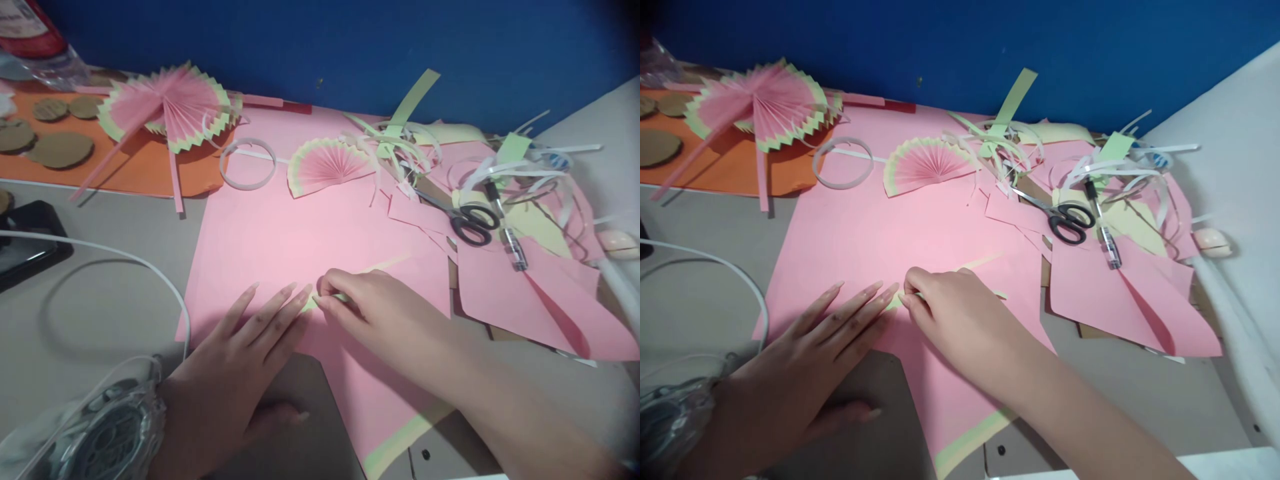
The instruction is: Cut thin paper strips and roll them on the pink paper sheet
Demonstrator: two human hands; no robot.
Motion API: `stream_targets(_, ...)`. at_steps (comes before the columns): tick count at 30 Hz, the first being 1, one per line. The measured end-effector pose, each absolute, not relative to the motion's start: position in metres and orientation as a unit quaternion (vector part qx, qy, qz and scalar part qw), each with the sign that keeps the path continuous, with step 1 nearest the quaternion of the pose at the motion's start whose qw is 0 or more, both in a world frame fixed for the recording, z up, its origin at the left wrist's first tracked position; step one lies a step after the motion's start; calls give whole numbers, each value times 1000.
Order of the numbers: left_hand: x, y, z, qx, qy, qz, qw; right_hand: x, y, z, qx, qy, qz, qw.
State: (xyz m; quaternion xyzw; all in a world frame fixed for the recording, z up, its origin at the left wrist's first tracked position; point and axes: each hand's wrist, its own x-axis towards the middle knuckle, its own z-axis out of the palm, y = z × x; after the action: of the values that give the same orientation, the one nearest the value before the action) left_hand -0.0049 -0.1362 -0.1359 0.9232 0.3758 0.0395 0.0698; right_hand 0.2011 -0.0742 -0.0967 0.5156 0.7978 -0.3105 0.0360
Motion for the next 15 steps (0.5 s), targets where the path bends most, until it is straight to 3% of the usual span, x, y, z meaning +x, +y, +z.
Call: stream_targets(15, -5, -137, -136, 921, 381, 36, 75, 197, -72, -97, 517, 803, -294, 33)
